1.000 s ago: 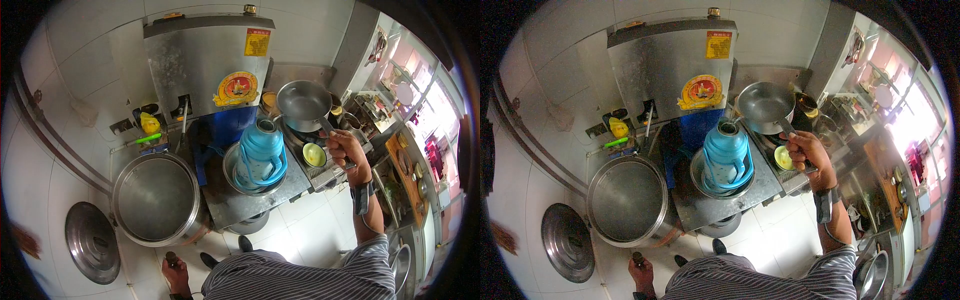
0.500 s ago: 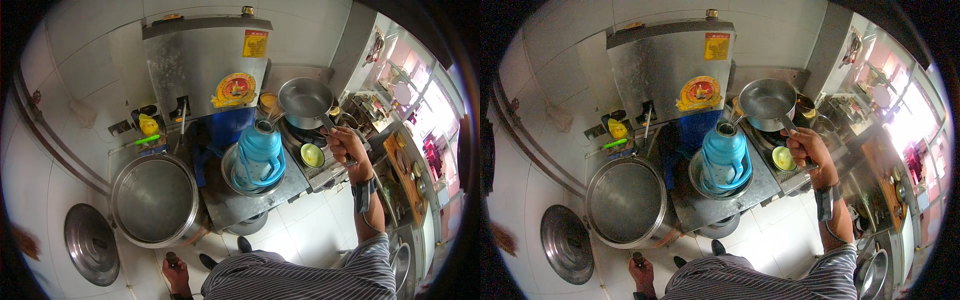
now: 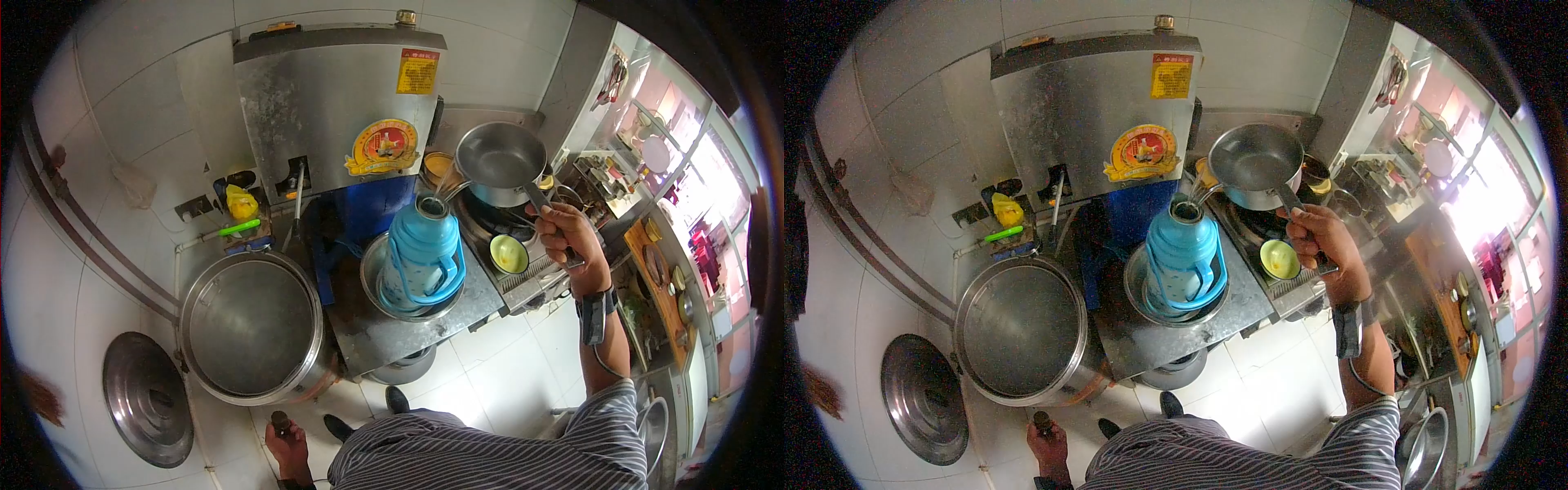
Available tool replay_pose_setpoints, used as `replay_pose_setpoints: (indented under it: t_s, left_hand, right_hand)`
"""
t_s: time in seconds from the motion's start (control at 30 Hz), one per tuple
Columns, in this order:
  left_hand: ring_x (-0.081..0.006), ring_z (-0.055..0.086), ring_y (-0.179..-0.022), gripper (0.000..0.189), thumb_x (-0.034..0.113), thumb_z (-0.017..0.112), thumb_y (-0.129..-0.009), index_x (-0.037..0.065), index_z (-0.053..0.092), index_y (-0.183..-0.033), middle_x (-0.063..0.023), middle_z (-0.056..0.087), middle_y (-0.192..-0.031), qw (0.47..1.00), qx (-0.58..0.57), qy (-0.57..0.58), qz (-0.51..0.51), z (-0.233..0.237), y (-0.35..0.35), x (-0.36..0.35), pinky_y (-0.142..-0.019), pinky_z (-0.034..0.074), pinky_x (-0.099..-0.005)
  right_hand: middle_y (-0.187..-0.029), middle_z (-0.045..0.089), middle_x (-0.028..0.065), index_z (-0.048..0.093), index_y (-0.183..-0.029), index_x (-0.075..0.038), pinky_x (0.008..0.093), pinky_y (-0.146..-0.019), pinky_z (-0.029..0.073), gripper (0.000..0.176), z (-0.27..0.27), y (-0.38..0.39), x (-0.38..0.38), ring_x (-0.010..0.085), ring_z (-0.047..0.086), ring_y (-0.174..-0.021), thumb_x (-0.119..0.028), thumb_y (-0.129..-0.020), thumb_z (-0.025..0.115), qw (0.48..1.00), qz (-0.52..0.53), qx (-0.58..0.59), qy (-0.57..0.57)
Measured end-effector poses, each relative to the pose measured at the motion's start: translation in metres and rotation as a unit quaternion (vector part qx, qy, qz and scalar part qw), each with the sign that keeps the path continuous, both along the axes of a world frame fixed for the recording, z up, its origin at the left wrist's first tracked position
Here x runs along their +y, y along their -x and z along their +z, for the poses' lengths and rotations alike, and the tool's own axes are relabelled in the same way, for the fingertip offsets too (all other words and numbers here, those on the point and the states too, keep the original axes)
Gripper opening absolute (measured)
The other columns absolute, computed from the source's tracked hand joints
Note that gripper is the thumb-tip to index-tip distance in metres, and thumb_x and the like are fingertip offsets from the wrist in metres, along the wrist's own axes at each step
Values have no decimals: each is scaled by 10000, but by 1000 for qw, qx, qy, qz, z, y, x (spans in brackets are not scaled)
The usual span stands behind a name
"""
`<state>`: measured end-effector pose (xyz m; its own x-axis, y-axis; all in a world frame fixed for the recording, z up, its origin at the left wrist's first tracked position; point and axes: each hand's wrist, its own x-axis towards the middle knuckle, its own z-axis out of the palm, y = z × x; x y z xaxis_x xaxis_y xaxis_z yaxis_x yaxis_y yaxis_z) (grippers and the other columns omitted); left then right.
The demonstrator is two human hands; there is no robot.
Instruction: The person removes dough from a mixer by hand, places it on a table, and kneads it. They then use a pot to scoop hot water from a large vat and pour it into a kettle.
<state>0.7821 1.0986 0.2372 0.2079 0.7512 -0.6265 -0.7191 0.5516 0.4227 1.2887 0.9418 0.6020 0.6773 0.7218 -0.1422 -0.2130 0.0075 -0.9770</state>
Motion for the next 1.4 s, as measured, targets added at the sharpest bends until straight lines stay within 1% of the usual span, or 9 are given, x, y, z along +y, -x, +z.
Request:
replay_pose_setpoints:
  t_s: [0.07, 0.13, 0.47, 0.53, 0.77, 0.97, 1.17, 1.23, 1.4]
  left_hand:
    - [-178, 504, -563, 294, 323, 471, -923, 44, 562, -911, -99, 563, -725, 1000, 0, 3, -2, -8, 4, 1, -463, 384, -286]
    - [-190, 549, -569, 391, 431, 434, -952, 66, 575, -943, -106, 602, -728, 1000, -13, 3, -14, -21, 9, 3, -455, 430, -306]
    - [-188, 540, -569, 370, 425, 447, -950, 75, 568, -941, -95, 583, -737, 999, -20, 28, -1, -13, 5, 3, -473, 451, -298]
    - [-168, 494, -551, 305, 338, 437, -944, 52, 543, -928, -86, 548, -723, 999, 15, 29, 5, -2, 0, 3, -468, 384, -287]
    - [-160, 492, -541, 299, 337, 433, -949, 57, 537, -931, -82, 548, -721, 999, 19, 27, 3, -9, 3, 4, -468, 383, -287]
    - [-195, 539, -570, 343, 405, 495, -923, 69, 546, -973, -108, 568, -746, 999, -30, 15, -6, -26, 10, 6, -455, 427, -299]
    - [-193, 536, -569, 346, 407, 460, -931, 75, 552, -968, -102, 567, -742, 1000, -21, 12, -11, -20, 7, 6, -455, 422, -301]
    - [-170, 485, -562, 336, 345, 391, -968, 55, 548, -904, -80, 548, -706, 1000, 0, 30, -3, -7, 2, 6, -470, 382, -292]
    - [-192, 530, -555, 345, 398, 422, -940, 80, 553, -961, -93, 575, -738, 1000, -10, 17, -13, -21, 8, 7, -452, 424, -302]
  right_hand:
    - [-644, 389, -54, 534, -1072, 44, 156, -309, 292, 216, 1, 0, 0, -10, 322, -422, -137, -968, 477, 1000, 6, 4, -2]
    - [-644, 389, -54, 535, -1071, 44, 155, -309, 290, 216, 2, -1, 0, -10, 319, -421, -135, -968, 473, 1000, 12, 7, -4]
    - [-642, 390, -50, 534, -1086, 48, 161, -307, 291, 229, 5, 0, 2, 1, 328, -413, -140, -965, 483, 1000, -10, -12, 15]
    - [-642, 390, -49, 534, -1085, 48, 162, -308, 291, 229, 7, 1, 3, 2, 327, -413, -140, -965, 485, 1000, -10, -13, 17]
    - [-633, 379, -51, 533, -1084, 53, 166, -313, 293, 225, 10, 2, 5, 5, 323, -408, -133, -969, 479, 1000, -11, -23, 14]
    - [-632, 372, -55, 526, -1099, 53, 170, -317, 281, 234, 11, 2, 5, 4, 315, -406, -137, -973, 471, 999, -11, -30, 20]
    - [-632, 359, -60, 526, -1101, 51, 172, -320, 274, 240, 11, 3, 7, 3, 311, -410, -144, -972, 473, 999, -11, -29, 22]
    - [-633, 356, -60, 527, -1100, 51, 172, -321, 275, 241, 10, 3, 7, 2, 310, -412, -146, -971, 474, 999, -11, -35, 23]
    - [-636, 358, -59, 525, -1106, 48, 172, -324, 274, 246, 9, 3, 7, 3, 316, -423, -152, -967, 484, 999, -16, -41, 27]
